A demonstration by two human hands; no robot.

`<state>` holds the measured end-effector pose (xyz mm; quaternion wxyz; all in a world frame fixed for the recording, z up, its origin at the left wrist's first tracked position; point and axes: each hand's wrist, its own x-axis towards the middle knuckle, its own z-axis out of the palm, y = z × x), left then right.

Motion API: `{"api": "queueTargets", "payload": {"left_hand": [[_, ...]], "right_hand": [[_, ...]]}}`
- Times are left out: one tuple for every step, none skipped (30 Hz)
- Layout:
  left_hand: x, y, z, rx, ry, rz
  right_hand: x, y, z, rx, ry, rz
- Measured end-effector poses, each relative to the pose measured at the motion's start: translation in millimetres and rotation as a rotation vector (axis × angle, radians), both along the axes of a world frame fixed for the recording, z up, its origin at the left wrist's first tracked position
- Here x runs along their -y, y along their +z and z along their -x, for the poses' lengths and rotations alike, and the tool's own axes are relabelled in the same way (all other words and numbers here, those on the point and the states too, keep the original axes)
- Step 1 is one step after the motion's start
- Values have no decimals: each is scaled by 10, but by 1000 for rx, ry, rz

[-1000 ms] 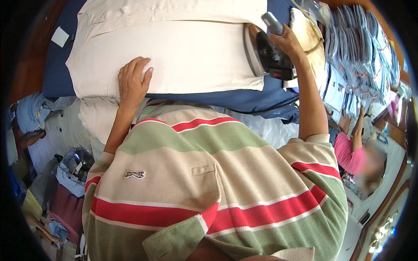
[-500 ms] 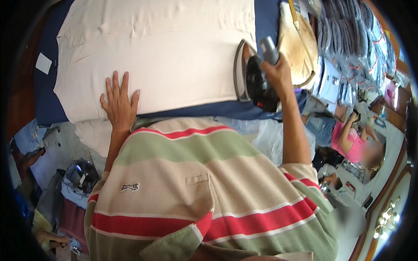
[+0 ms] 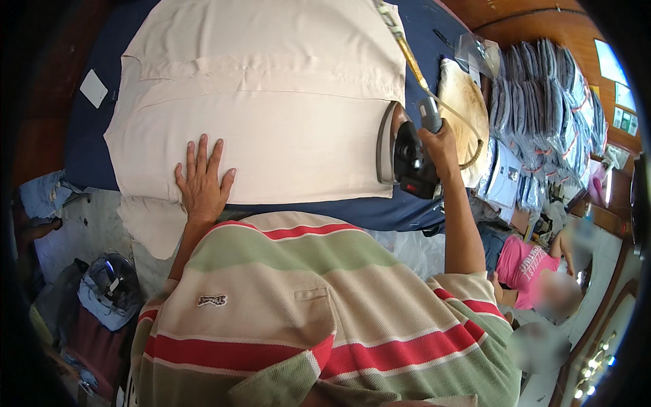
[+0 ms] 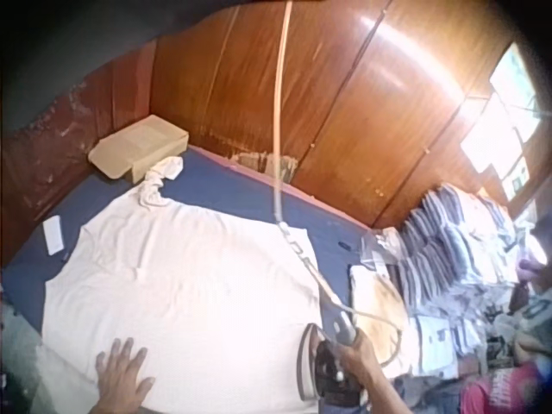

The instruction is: The person irons a light-colored shirt on a padded board using a steam iron.

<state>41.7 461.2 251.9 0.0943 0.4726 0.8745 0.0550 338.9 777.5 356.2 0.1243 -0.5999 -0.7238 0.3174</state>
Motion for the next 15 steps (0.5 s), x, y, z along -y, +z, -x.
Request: {"api": "queueTargets", "payload": {"left_hand": [[30, -17, -20, 6, -3, 3], [25, -24, -28, 7, -2, -2], [17, -17, -9, 5, 5, -5], [-7, 3, 17, 27, 24, -41], [-17, 17, 34, 51, 38, -70], [7, 20, 35, 79, 59, -95], [-10, 16, 106, 53, 61, -147], [-86, 20, 246, 30, 54, -196], [-175, 7, 386, 10, 48, -245], [-294, -14, 528, -22, 30, -283], [-430, -34, 687, -56, 11, -319], [-602, -61, 858, -73, -2, -305], [-770, -93, 1034, -88, -20, -291], [-854, -124, 1222, -131, -6, -212], [-897, -171, 1416, -173, 11, -135]], "right_hand": [[-44, 37, 18, 20, -21, 16], [-91, -24, -24, 6, 20, -20], [-104, -62, -30, -8, 90, -48], [-72, -82, -62, -20, 160, -76], [0, -93, -90, -30, 226, -96], [138, 103, 40, 34, 215, -27], [103, 84, 87, 18, 219, -38], [68, 76, 98, 4, 212, -46], [17, 68, 117, -7, 208, -55], [-103, 63, 197, 60, 229, -94], [-217, 37, 294, 30, 249, -141], [-435, -89, 334, 54, 265, -188], [-615, -210, 359, 80, 277, -233], [-683, -214, 462, 72, 259, -174], [-727, -166, 586, 67, 244, -118]]}}
